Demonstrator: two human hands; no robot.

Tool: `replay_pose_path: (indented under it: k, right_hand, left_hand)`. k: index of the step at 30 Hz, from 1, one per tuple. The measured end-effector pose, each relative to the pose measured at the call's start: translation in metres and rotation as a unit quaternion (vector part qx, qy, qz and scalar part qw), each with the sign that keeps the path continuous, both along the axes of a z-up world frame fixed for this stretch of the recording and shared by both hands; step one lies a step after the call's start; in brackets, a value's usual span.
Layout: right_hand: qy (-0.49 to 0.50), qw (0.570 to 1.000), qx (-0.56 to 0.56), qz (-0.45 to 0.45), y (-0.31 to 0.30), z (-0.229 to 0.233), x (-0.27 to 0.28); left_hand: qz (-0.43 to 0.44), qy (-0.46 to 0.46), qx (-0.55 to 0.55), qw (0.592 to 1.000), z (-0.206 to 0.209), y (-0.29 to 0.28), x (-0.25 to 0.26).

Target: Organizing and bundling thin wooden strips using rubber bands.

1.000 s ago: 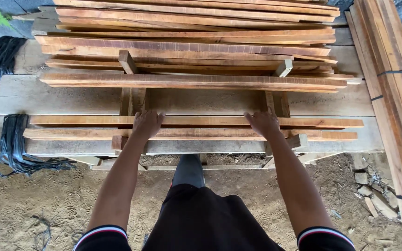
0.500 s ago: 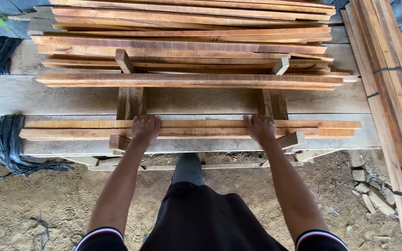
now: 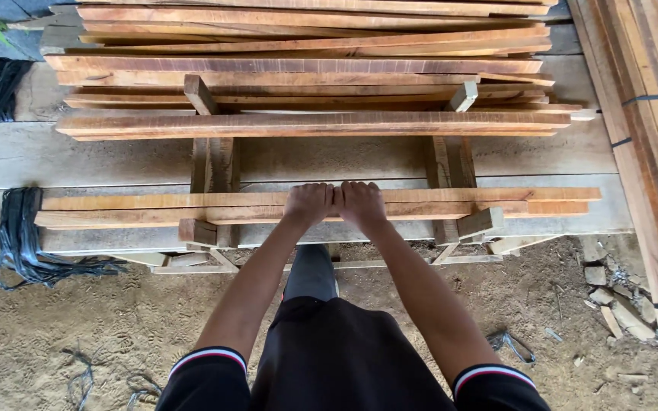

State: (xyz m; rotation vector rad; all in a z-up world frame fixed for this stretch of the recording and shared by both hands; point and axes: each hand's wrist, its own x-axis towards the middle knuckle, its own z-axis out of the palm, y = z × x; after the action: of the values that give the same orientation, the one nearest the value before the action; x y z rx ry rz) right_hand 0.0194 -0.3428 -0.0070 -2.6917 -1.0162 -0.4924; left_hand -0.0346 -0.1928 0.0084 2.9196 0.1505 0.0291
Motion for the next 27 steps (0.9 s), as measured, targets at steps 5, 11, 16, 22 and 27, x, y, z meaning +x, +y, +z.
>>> replay_pose_path:
  k: [5,11,16,22,27]
  right_hand:
    - [0.086,0.993,-0.047,-0.066,-0.055,0.042,0.006]
    - [0.067,0.985,-0.073,-0.141,-0.143,0.022,0.044]
    - [0.051,0.987,-0.061,-0.142,-0.152,0.017,0.051]
    - [0.267,0.926,-0.158,-0.214,-0.137,0.013,0.087]
    - [0.305,0.914,-0.154,-0.22,-0.129,0.03,0.087]
  left_hand:
    - [-0.004,0.128,0.072,0.989,0.036,0.053,-0.021]
    - [0.08,0.147,0.07,0.983,0.029,0.128,-0.066]
    - [0.125,0.058,0.02,0.99,0.029,0.123,-0.071]
    - [0.105,-0.001,0.017,0.994,0.008,0.134,-0.072]
    - [0.11,-0.009,0.005,0.994,0.004,0.133,-0.068]
